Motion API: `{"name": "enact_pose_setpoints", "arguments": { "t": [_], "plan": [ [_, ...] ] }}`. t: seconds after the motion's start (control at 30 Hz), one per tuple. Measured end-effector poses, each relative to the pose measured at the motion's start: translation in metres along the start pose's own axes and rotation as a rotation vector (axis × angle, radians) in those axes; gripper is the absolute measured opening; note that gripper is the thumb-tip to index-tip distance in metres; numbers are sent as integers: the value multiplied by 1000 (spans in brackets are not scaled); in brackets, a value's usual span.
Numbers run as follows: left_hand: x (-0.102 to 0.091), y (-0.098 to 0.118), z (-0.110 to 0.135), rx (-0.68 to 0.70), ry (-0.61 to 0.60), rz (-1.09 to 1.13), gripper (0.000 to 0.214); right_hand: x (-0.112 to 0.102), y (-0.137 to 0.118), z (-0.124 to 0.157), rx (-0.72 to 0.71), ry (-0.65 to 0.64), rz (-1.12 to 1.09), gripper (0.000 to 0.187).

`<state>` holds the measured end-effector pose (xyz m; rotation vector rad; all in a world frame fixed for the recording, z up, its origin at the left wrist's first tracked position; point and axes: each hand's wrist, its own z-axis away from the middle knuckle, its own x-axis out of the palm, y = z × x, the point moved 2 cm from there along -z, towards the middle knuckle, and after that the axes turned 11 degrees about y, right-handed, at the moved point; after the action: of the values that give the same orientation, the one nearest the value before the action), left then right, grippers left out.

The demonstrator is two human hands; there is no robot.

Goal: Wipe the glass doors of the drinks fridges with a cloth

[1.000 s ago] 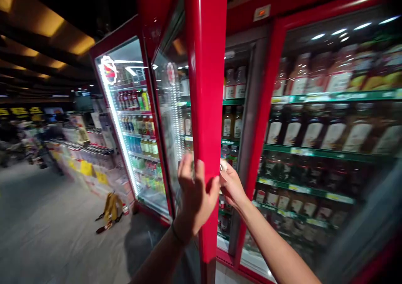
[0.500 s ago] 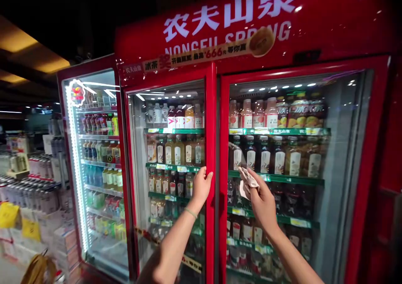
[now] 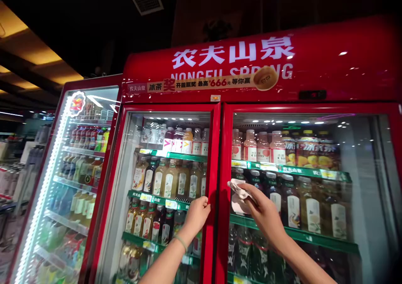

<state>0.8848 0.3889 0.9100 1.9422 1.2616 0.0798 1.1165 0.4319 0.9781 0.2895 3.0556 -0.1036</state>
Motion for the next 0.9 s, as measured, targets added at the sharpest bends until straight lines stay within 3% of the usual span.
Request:
{"name": "enact_pose_setpoints", "arguments": {
  "t": [0.1, 0.17, 0.3, 0.4, 0.47, 0.53, 0.6, 0.67, 0.9],
  "plan": [
    [-18, 0, -13, 118, -51, -51, 8, 13, -14, -41, -324, -16, 90, 38],
    [-41, 0, -31, 315, -58, -135, 17, 23, -26, -74, -563, -51, 190, 45],
    [-112, -3, -93, 713, 198, -254, 28, 58, -48, -148, -917, -170, 401, 51],
    [-169, -6, -153, 938, 383, -230, 24, 101, -54, -205, -851, -144, 566, 48],
    [-199, -10, -190, 985, 513, -265, 26, 136, -52, -231, -674, -78, 651, 47],
    [-217, -13, -220, 985, 622, -314, 32, 168, -45, -241, -469, 16, 719, 49],
    [-223, -17, -238, 991, 685, -364, 40, 193, -37, -237, -338, 104, 755, 53],
    [-220, -21, -244, 1013, 718, -396, 45, 207, -30, -231, -322, 130, 762, 56],
    [-212, -25, -238, 1055, 759, -386, 48, 231, -37, -236, -191, 237, 810, 64]
  ]
}}
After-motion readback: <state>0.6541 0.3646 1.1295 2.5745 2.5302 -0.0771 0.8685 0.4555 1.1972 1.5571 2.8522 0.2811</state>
